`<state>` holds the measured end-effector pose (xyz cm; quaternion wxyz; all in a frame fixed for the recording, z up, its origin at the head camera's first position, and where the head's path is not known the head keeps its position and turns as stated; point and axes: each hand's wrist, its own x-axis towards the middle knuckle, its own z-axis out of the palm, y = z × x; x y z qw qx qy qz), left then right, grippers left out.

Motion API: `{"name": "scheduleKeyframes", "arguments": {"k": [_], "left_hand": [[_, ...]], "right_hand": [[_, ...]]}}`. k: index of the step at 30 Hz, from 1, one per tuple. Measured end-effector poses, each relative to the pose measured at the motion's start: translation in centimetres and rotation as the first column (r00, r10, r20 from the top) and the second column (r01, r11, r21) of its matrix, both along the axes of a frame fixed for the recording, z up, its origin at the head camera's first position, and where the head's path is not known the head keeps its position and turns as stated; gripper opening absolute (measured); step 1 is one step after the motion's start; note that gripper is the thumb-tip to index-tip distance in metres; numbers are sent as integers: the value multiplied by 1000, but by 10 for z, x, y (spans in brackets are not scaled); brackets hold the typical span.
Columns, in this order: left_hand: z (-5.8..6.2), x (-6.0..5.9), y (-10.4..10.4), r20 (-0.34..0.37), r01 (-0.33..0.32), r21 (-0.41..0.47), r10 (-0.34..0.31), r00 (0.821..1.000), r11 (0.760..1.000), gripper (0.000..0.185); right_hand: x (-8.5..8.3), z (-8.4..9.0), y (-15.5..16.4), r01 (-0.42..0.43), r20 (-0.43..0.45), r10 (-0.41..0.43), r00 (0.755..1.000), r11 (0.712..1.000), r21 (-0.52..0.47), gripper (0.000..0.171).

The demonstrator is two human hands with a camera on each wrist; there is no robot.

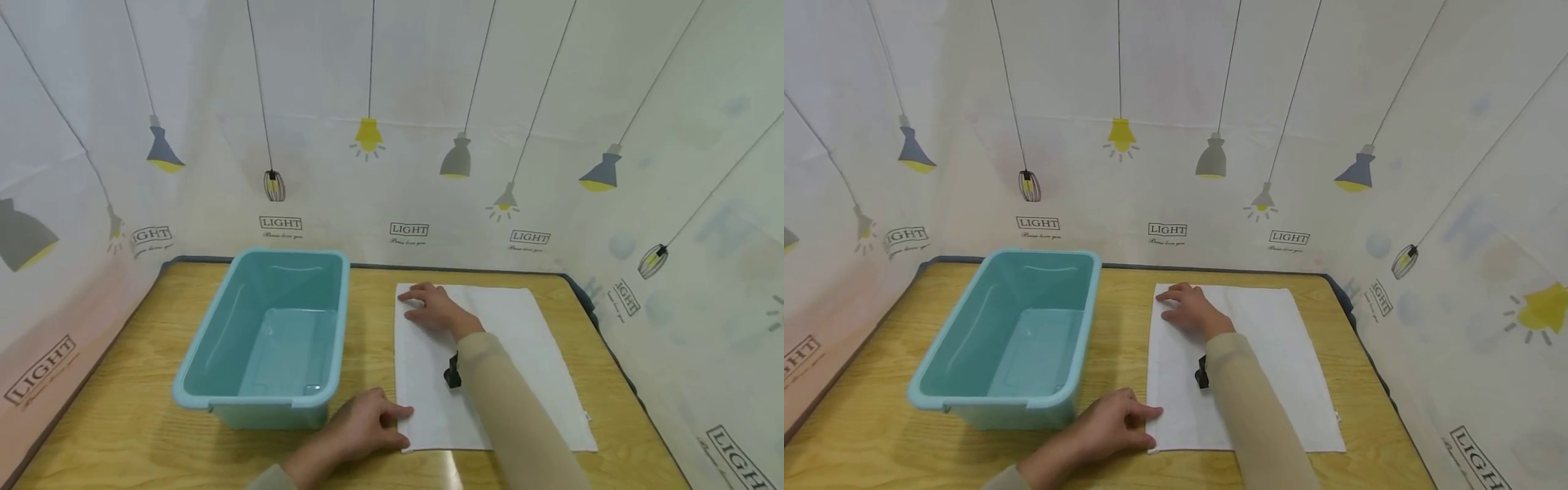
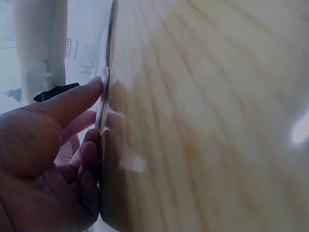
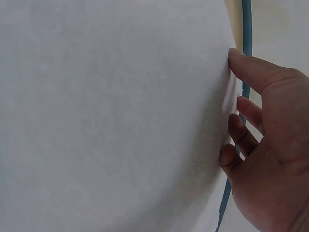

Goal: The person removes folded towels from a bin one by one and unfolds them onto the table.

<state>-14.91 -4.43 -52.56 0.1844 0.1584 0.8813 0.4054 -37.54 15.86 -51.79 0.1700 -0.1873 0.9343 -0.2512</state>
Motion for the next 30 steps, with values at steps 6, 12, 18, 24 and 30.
{"name": "scheduleKeyframes", "arguments": {"k": [6,12,18,24,30], "left_hand": [[-2,-1,-1,24,-10,24,10,1000,1000,46],[-4,1,-1,48,-31,34,29,998,999,47],[-4,5,-3,-12,-35,49,35,999,998,50],[-3,4,-6,-23,-31,39,32,999,999,50],[-3,2,-3,-33,-12,48,14,999,999,50]], "right_hand": [[0,3,-2,5,16,-4,1000,999,-41,47],[-5,10,25,101,15,-100,995,991,-88,48],[-7,16,86,135,3,-135,991,988,-75,47],[-6,4,125,173,15,-172,985,985,-14,44],[-6,-2,134,227,25,-227,973,974,30,46]]}}
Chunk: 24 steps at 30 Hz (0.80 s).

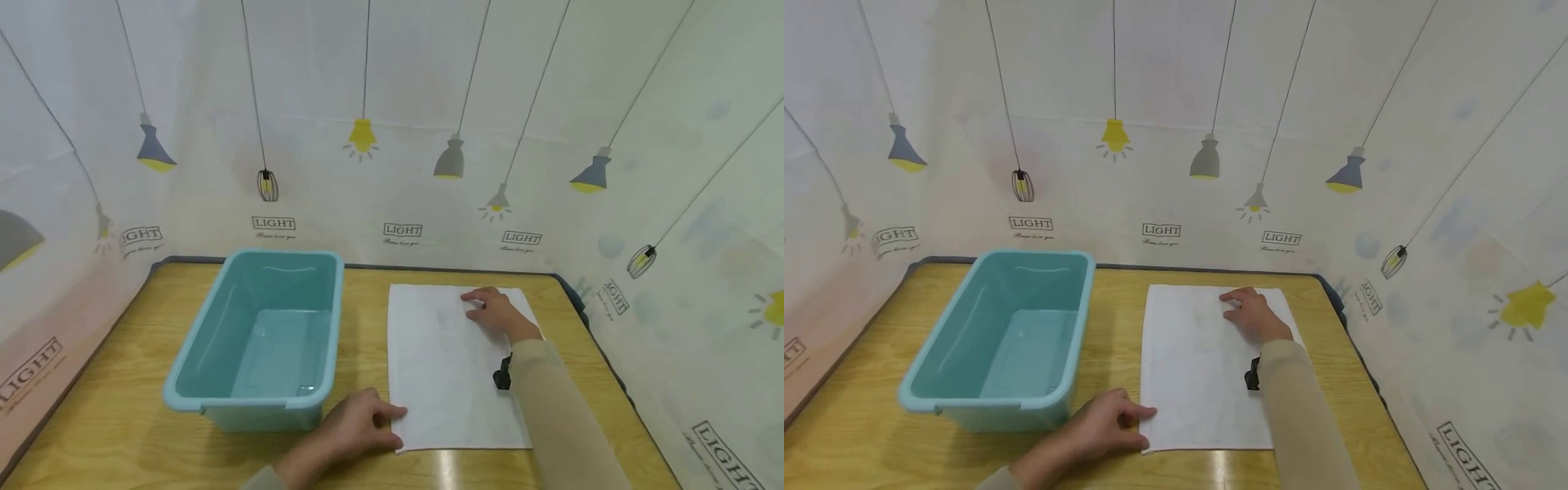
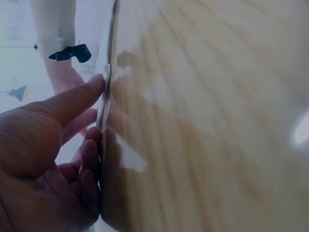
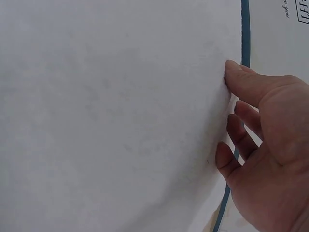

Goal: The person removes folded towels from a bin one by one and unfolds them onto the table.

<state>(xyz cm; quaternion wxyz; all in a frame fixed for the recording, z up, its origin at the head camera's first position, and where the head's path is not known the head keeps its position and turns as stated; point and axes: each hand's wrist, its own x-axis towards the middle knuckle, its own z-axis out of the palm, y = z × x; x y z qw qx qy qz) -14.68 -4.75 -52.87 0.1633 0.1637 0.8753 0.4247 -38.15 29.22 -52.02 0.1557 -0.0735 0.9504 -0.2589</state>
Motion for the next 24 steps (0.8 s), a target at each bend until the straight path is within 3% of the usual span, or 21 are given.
{"name": "scheduleKeyframes", "arguments": {"k": [13,20,24], "left_hand": [[-2,-3,4,-5,-3,0,3,1000,1000,50],[-4,0,-2,-88,40,25,-38,995,999,51],[8,4,-3,-96,79,90,-70,993,993,46]], "right_hand": [[9,8,11,-9,-79,6,997,999,-35,46],[34,24,1,9,-118,-23,993,993,-118,46],[55,32,-6,-22,-162,2,987,992,-124,46]]}}
